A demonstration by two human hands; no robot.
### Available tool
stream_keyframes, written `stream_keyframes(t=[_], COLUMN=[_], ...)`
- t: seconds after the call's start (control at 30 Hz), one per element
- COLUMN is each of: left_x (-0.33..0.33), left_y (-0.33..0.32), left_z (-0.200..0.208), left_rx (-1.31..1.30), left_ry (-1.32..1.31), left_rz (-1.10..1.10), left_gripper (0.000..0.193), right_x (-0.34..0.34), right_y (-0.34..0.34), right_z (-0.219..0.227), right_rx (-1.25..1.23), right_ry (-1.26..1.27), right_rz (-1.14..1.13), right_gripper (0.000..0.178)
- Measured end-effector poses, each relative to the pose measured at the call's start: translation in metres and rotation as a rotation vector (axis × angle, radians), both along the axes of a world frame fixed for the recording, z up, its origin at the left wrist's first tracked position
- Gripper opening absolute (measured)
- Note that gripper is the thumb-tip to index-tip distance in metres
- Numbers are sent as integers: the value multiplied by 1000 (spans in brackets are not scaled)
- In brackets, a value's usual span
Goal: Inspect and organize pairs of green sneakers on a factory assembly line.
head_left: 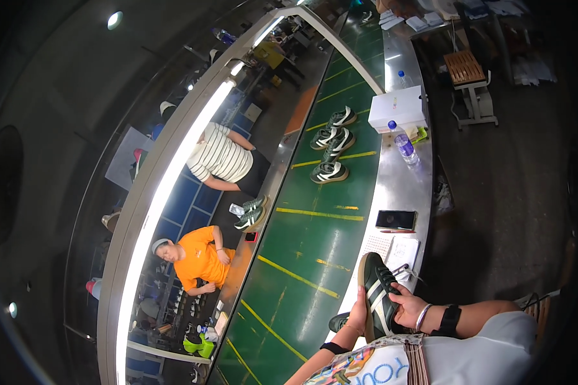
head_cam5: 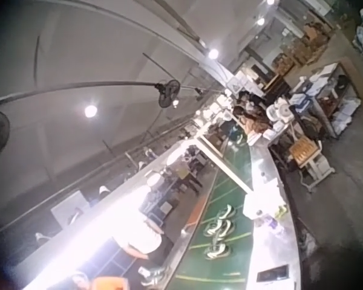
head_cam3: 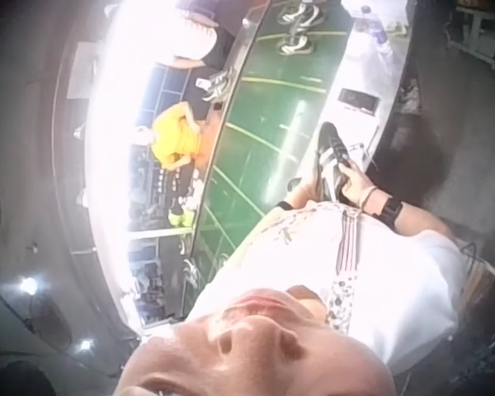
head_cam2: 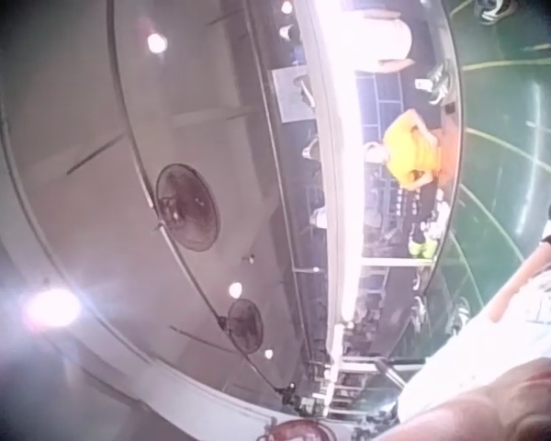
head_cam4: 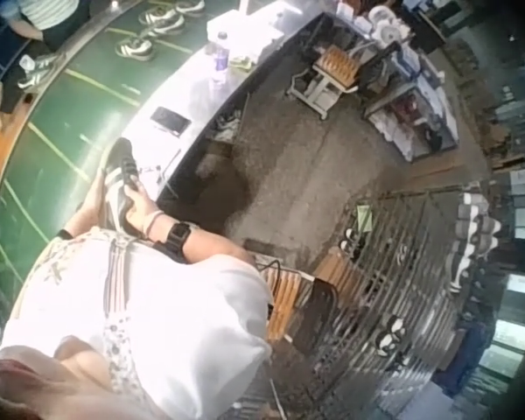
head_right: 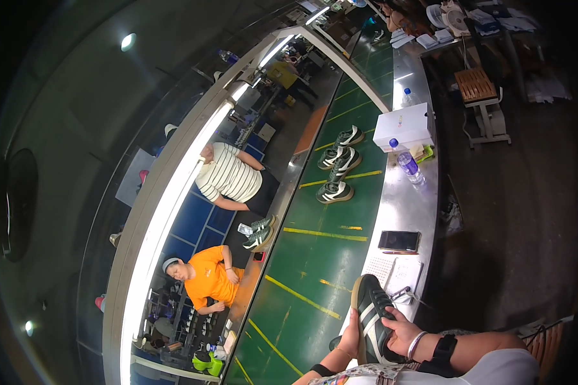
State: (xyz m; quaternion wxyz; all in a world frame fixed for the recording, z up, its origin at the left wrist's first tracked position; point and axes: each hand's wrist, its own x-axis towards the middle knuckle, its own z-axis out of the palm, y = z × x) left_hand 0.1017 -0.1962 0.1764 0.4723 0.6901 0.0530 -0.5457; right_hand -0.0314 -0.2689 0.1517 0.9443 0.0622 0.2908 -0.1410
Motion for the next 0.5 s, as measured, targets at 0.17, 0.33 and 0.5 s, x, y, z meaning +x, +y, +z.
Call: stream_keyframes(t=[0.17,0.33,0.5], left_x=[14,10,10], left_y=[7,4,6], left_z=[-27,-21,-23], left_rx=[-20,-27,-20], left_ry=[-71,-46,-60], left_rz=[4,-11,0], left_gripper=[74,74,74], right_x=[3,2,0], right_y=[0,-1,-3], right_z=[-5,0,8], right_rx=[6,10,19], right_ry=[5,11,40], right_rz=[12,0,29], right_gripper=[30,31,29])
